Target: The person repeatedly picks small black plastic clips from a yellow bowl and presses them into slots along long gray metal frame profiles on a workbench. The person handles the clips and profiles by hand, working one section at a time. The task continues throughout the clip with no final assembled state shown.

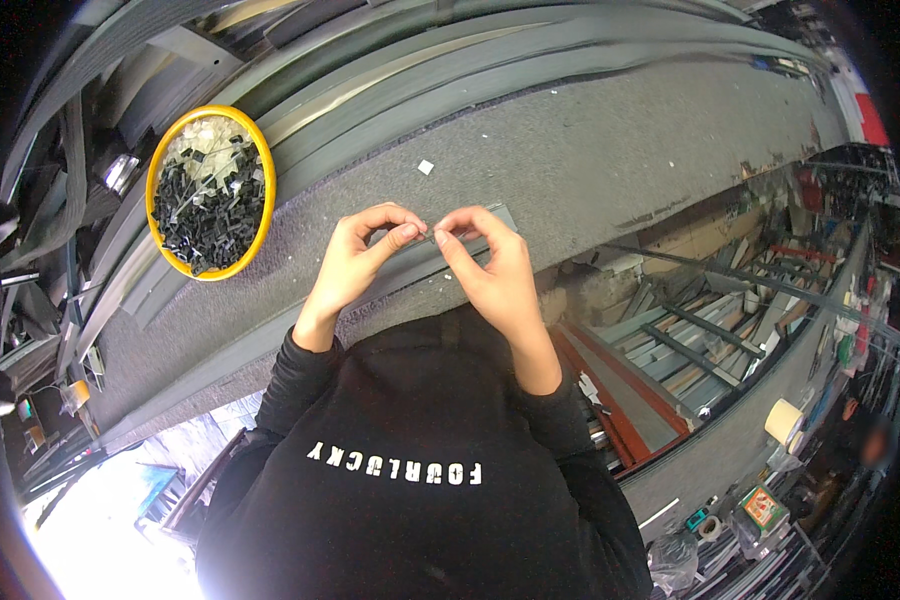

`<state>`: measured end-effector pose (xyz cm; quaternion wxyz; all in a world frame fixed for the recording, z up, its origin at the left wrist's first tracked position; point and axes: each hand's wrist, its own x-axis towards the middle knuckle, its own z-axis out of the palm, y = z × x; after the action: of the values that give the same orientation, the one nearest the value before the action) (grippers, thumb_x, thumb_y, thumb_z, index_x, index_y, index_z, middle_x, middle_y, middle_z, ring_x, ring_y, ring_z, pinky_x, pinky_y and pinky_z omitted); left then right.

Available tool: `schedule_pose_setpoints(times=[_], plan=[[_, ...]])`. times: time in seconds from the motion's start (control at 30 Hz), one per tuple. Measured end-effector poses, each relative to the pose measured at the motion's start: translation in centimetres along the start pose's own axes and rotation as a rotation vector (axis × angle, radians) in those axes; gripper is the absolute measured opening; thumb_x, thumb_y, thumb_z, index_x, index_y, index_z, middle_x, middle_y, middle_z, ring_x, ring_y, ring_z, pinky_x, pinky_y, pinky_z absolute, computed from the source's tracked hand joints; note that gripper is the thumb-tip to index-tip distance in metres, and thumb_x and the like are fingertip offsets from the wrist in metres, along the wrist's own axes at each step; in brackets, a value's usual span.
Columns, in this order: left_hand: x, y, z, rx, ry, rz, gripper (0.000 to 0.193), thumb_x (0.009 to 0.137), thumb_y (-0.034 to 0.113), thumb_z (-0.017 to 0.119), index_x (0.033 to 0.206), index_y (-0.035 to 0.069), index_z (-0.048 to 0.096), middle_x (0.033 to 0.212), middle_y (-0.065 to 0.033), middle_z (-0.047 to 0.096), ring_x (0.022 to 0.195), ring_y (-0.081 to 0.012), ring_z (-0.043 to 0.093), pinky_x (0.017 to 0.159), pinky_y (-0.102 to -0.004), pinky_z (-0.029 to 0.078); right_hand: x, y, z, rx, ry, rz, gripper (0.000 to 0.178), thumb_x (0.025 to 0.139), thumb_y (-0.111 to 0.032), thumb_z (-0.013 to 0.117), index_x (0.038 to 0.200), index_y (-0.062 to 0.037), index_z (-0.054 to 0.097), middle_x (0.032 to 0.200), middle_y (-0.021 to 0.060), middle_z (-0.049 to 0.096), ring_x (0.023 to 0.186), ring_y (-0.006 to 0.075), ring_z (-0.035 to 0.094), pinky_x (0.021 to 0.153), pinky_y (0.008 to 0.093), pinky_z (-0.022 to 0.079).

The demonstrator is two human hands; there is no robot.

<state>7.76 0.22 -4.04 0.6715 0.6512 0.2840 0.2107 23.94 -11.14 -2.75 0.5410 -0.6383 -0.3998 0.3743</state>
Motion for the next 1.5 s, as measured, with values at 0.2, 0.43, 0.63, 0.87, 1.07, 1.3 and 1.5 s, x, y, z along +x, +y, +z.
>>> schedule_pose_setpoints(times=[0.2, 0.43, 0.63, 0.87, 1.07, 1.3, 1.5], plan=[[0.0, 0.7, -0.3, 0.061, -0.029, -0.005, 0.023, 0.096, 0.020, 0.067, 0.099, -0.002, 0.072, 0.094, -0.0089, 0.072, 0.094, -0.0166, 0.066, 0.089, -0.0318, 0.050, 0.4, -1.0, -0.4, -0.220, -0.001, -0.231, 0.013, 0.082, -0.003, 0.074, 0.093, -0.0017, 0.068, 0.092, 0.0088, 0.070, 0.089, 0.0220, 0.066, 0.081, 0.0331, 0.050], [-0.2, 1.1, -0.2, 0.098, -0.024, -0.019, 0.022, 0.095, 0.020, 0.068, 0.097, -0.002, 0.072, 0.090, -0.0069, 0.071, 0.092, -0.0136, 0.064, 0.088, -0.0302, 0.048, 0.4, -1.0, 0.0, -0.286, 0.018, -0.344, 0.013, 0.080, 0.000, 0.074, 0.091, -0.0026, 0.068, 0.092, 0.0101, 0.070, 0.087, 0.0257, 0.066, 0.077, 0.0343, 0.051], [-0.3, 1.5, -0.2, 0.165, -0.022, -0.030, 0.029, 0.093, 0.026, 0.069, 0.101, -0.002, 0.073, 0.098, -0.0136, 0.075, 0.097, -0.0210, 0.070, 0.090, -0.0343, 0.050, 0.4, -0.9, -0.1, -0.285, 0.028, -0.337, 0.014, 0.079, 0.000, 0.074, 0.091, -0.0019, 0.067, 0.091, 0.0102, 0.070, 0.085, 0.0258, 0.066, 0.077, 0.0344, 0.051], [-0.3, 1.8, -0.3, 0.160, -0.040, -0.044, 0.025, 0.094, 0.022, 0.068, 0.097, -0.003, 0.072, 0.092, -0.0078, 0.072, 0.094, -0.0145, 0.065, 0.090, -0.0310, 0.048, 0.4, -0.9, -0.3, -0.342, 0.017, -0.379, 0.012, 0.079, 0.002, 0.074, 0.089, -0.0016, 0.069, 0.089, 0.0094, 0.070, 0.086, 0.0228, 0.067, 0.078, 0.0319, 0.052], [-0.2, 1.8, -0.5, 0.193, -0.056, -0.059, 0.026, 0.093, 0.023, 0.069, 0.098, -0.002, 0.073, 0.093, -0.0098, 0.074, 0.094, -0.0157, 0.067, 0.090, -0.0322, 0.048, 0.5, -0.7, -0.5, -0.388, 0.003, -0.464, 0.013, 0.077, 0.001, 0.076, 0.087, -0.0022, 0.068, 0.087, 0.0083, 0.070, 0.083, 0.0242, 0.066, 0.075, 0.0335, 0.051], [-0.2, 1.9, -0.6, 0.260, -0.081, -0.081, 0.027, 0.092, 0.024, 0.071, 0.097, -0.003, 0.074, 0.094, -0.0129, 0.074, 0.093, -0.0186, 0.069, 0.088, -0.0342, 0.050, 0.4, -0.4, -0.9, -0.444, -0.037, -0.516, 0.017, 0.074, 0.001, 0.078, 0.087, -0.0027, 0.067, 0.087, 0.0077, 0.069, 0.082, 0.0255, 0.064, 0.075, 0.0356, 0.049], [-0.2, 1.7, -0.4, 0.266, -0.094, -0.095, 0.028, 0.092, 0.025, 0.071, 0.098, -0.002, 0.074, 0.094, -0.0130, 0.074, 0.093, -0.0191, 0.069, 0.089, -0.0345, 0.050, 0.4, -0.2, -1.0, -0.467, -0.056, -0.540, 0.018, 0.072, 0.001, 0.078, 0.086, -0.0027, 0.067, 0.087, 0.0077, 0.069, 0.082, 0.0251, 0.064, 0.074, 0.0353, 0.049]])
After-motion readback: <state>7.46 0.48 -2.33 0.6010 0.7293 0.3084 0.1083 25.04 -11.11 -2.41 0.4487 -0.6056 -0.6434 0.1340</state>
